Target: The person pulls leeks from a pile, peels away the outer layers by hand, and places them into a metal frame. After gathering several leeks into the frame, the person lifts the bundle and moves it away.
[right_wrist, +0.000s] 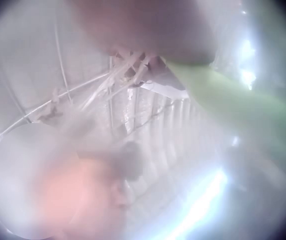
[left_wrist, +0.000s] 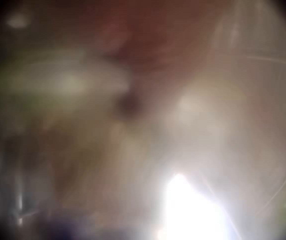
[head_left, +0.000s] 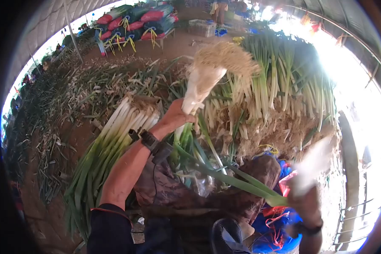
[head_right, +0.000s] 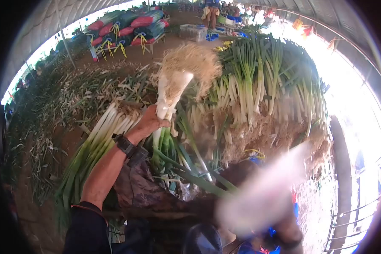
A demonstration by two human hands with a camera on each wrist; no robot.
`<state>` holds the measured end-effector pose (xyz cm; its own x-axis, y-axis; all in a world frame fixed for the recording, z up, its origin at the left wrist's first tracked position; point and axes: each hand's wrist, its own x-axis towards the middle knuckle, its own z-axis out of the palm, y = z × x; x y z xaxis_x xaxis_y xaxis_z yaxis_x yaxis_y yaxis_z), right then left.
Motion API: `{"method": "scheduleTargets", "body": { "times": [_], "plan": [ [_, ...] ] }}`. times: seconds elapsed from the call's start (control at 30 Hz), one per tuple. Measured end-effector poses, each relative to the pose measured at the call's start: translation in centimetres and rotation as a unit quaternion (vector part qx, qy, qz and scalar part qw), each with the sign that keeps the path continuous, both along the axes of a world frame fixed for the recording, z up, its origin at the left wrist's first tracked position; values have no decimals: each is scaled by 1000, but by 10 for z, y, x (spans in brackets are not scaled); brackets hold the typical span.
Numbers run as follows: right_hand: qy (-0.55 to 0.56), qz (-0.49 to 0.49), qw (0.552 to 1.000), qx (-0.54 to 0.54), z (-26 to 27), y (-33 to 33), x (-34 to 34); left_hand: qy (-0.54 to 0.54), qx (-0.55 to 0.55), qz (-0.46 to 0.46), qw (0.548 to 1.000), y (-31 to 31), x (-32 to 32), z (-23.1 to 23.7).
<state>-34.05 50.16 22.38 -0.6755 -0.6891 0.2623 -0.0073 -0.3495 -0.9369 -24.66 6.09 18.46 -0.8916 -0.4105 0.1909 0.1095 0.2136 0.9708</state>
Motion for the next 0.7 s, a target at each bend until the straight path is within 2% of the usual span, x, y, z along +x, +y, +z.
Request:
{"method": "scheduleTargets", "body": {
  "times": [0.03,0.07,0.1,0.17,0.2,0.23,0.27,0.3,0.33,0.37,0.4,0.43,0.5,0.57,0.6,0.67,0.7],
  "plan": [
    [-13,-38,998,39,-12,-22,14,13,-11,-3,1000,6,-2,14],
    [321,-18,932,171,12,-53,21,26,-21,-8,999,11,-7,25],
    [612,-1,738,284,44,-87,20,34,-26,-10,999,17,-12,31],
    [478,-31,833,278,49,-128,19,79,-54,27,995,35,-18,37],
    [484,-36,830,275,59,-146,24,131,-72,22,988,48,-16,46],
    [450,-95,838,293,70,-165,29,139,-75,20,987,61,-17,52],
    [412,-152,843,311,79,-179,31,128,-124,92,980,75,-18,54],
    [415,-155,841,312,86,-191,28,115,-169,163,965,87,-19,53],
    [435,-196,806,350,91,-203,24,27,-157,191,969,95,-22,52],
    [453,-235,769,386,95,-211,21,31,-157,192,968,101,-22,50],
    [523,-230,722,389,100,-210,18,45,-202,226,952,105,-21,47],
    [527,-228,721,388,98,-209,13,59,-246,261,931,107,-20,44],
    [624,-195,742,148,81,-209,-3,61,-242,267,931,102,-15,36],
    [412,-126,902,11,76,-199,-19,55,-192,173,965,83,-14,20],
    [277,-95,954,-60,91,-183,-14,46,-188,175,965,76,-7,20],
    [189,-99,970,-120,123,-150,-10,14,7,42,999,58,4,23],
    [184,-97,971,-119,120,-155,-6,9,8,45,999,47,10,21]
  ]
}}
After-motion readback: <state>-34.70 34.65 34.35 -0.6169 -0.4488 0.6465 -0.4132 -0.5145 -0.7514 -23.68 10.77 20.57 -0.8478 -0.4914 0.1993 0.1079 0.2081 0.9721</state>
